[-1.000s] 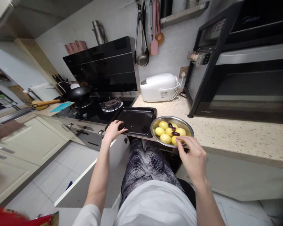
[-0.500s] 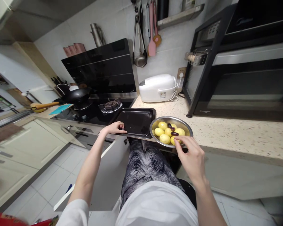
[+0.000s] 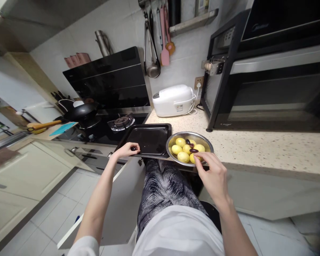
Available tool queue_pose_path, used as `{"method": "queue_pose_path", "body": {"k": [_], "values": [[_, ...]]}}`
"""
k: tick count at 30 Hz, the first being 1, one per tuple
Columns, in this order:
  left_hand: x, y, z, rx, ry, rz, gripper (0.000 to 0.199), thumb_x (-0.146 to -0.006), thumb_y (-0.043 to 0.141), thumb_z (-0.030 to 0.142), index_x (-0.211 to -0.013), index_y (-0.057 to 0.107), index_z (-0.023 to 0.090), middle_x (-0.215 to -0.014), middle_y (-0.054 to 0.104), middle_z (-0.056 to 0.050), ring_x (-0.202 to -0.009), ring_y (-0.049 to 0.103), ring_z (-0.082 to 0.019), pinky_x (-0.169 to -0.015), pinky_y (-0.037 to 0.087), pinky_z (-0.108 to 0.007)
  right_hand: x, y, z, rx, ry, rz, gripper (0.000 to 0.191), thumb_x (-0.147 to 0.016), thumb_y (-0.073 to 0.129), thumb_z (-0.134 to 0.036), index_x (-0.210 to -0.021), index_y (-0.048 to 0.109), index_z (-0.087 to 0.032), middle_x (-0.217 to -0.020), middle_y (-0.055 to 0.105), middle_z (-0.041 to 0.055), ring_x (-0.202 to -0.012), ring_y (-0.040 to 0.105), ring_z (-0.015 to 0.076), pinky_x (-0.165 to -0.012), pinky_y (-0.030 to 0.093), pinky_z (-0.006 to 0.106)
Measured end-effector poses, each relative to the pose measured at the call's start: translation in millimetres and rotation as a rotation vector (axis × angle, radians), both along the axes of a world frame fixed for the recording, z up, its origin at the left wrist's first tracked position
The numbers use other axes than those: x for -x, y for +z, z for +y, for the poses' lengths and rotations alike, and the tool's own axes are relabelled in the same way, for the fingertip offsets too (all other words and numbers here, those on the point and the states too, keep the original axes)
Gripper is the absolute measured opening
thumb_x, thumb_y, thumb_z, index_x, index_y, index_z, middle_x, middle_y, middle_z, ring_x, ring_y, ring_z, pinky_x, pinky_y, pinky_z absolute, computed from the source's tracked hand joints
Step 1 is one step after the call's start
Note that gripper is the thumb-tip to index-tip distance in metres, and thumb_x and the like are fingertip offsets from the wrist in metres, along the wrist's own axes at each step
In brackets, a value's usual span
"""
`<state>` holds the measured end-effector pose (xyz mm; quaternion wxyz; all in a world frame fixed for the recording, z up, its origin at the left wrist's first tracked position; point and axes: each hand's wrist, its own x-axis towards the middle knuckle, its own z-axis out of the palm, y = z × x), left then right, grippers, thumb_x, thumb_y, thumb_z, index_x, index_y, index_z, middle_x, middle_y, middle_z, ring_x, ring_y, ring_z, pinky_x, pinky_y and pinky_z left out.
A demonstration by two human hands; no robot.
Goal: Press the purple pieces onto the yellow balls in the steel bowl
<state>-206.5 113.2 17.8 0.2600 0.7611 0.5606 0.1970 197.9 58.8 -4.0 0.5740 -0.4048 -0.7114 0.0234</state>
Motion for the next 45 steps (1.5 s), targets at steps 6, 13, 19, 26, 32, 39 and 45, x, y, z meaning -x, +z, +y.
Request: {"method": "queue_pose_path", "body": {"k": [6,13,19,26,32,39,45], "values": [[-1.3,-2.8,-0.4,-0.015,0.031,-0.055,0.04,-0.084,0.067,0.053,-0.071,0.055,0.018,-0.067,0.052,0.003,-0.064,0.043,-0.012,-0.062,0.036,-0.023,0.2,-0.7,0.6,-0.004,-0.002,-0.006,0.01,-0.1,0.06,-0.022,-0.098,0.07,-0.022,-0.096,0.076,0.0052,-0.091,0.071,0.0225,-0.086,0.055,0.038],[-0.5,-1.7,2.7,-0.085,0.109,-0.173,0.043,-0.087,0.063,0.057,-0.074,0.055,0.018,-0.068,0.053,0.003,-0.065,0.046,-0.012,-0.065,0.039,-0.023,0.2,-1.7,2.2,-0.015,-0.008,-0.009,0.01,-0.1,0.061,-0.023,-0.097,0.07,-0.023,-0.096,0.077,0.0053,-0.089,0.072,0.0228,-0.085,0.056,0.038],[-2.6,0.9,7.6,-0.226,0.273,-0.329,0.045,-0.09,0.06,0.061,-0.074,0.051,0.019,-0.065,0.052,0.002,-0.059,0.046,-0.01,-0.057,0.039,-0.022,2.3,-4.1,2.4,-0.004,-0.003,-0.002,0.011,-0.1,0.06,-0.025,-0.097,0.071,-0.023,-0.094,0.077,0.0056,-0.088,0.072,0.0237,-0.085,0.057,0.04],[-61.3,7.1,-2.0,-0.36,0.374,-0.628,0.044,-0.092,0.06,0.06,-0.078,0.047,0.021,-0.065,0.051,0.004,-0.053,0.043,-0.008,-0.045,0.03,-0.016,10.9,-0.7,-5.3,-0.043,0.022,0.029,0.009,-0.098,0.063,-0.019,-0.097,0.071,-0.023,-0.094,0.077,0.0053,-0.088,0.072,0.0223,-0.088,0.057,0.039],[-164.8,-1.2,-40.0,-0.294,0.278,-1.18,0.042,-0.091,0.07,0.053,-0.076,0.046,0.021,-0.057,0.046,0.007,-0.044,0.033,-0.006,-0.04,0.022,-0.014,30.7,4.7,-24.2,-0.003,0.155,0.051,0.012,-0.099,0.061,-0.017,-0.1,0.07,-0.024,-0.096,0.077,0.005,-0.09,0.073,0.0213,-0.089,0.058,0.038],[-241.6,-18.1,-80.0,-0.386,0.306,-1.523,0.044,-0.094,0.069,0.052,-0.074,0.044,0.022,-0.054,0.041,0.007,-0.046,0.032,-0.008,-0.04,0.025,-0.016,42.1,-1.4,-39.7,0.284,0.368,0.0,0.012,-0.094,0.068,-0.026,-0.106,0.068,-0.024,-0.099,0.076,0.0045,-0.083,0.072,0.0202,-0.076,0.061,0.033],[-250.3,-21.7,-90.8,-0.511,0.277,-1.56,0.041,-0.096,0.068,0.052,-0.075,0.048,0.022,-0.051,0.042,0.007,-0.046,0.036,-0.009,-0.043,0.031,-0.018,44.0,-8.2,-40.5,0.413,0.413,0.017,0.013,-0.09,0.064,-0.016,-0.1,0.067,-0.024,-0.095,0.074,0.0021,-0.079,0.07,0.0184,-0.075,0.06,0.031]]}}
